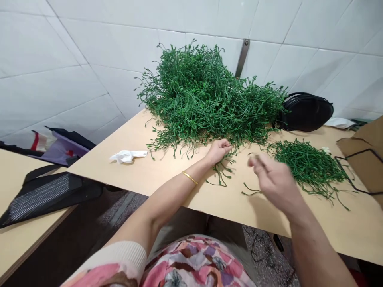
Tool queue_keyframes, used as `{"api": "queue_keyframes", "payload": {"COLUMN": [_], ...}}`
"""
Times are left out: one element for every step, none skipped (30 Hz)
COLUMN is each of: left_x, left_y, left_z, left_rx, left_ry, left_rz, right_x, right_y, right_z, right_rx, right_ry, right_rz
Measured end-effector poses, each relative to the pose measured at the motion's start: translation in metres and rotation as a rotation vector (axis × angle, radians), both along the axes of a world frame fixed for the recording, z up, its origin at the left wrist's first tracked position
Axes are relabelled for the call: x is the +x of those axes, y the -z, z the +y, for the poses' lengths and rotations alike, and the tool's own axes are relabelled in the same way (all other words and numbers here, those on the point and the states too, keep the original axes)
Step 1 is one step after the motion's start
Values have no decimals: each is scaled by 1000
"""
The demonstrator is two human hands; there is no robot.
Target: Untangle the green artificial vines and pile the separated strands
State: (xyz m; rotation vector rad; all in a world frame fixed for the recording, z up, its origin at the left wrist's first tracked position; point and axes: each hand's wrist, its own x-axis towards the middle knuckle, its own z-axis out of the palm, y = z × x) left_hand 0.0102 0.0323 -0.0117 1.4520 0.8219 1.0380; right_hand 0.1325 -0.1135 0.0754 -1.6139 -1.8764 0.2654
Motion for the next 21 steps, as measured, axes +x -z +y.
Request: {"api": "queue_keyframes", "payload": {"left_x": [-2,-5,-8,-10,-13,-16,-18,-20,-22,-23,-24,-25,-26,-26,-27,-27,-26,-26,-26,-26,-26], "left_y": [-1,-2,-2,-3,-4,-5,-6,-7,-8,-9,-9,-9,-9,-9,-8,-7,-7,-7,-7,-7,-8], "left_z": [-1,-2,-2,-2,-1,1,3,6,8,11,13,14,15,15,14,14,12,11,10,9,9], "left_rx": [-40,-88,-135,-180,-222,-257,-289,-319,-347,-372,-394,-414,-429,-440,-447,-456,-462,-467,-474,-482,-491], "left_ry": [20,38,51,66,83,102,126,151,172,186,191,194,193,193,190,188,184,178,174,173,175], "left_rz": [-31,-65,-102,-143,-187,-233,-279,-324,-366,-408,-450,-491,-528,-554,-571,-580,-585,-596,-612,-634,-659], "right_x": [12,28,46,65,85,103,117,128,133,133,127,116,102,85,66,47,30,14,2,-8,-14], "right_y": [-9,-16,-19,-20,-17,-13,-7,0,6,12,16,19,21,22,23,23,25,27,30,33,37], "right_z": [1,4,9,14,20,26,31,35,38,41,43,44,46,48,50,53,55,59,63,68,74], "right_rx": [95,179,239,258,205,99,3,-39,-8,19,49,63,53,28,-22,-78,-127,-162,-189,-212,-235], "right_ry": [133,271,404,537,653,700,684,675,703,684,641,567,462,343,209,76,-48,-147,-210,-248,-266], "right_rz": [-53,-123,-196,-275,-358,-438,-514,-572,-586,-587,-571,-525,-451,-341,-201,-66,35,97,124,137,158]}}
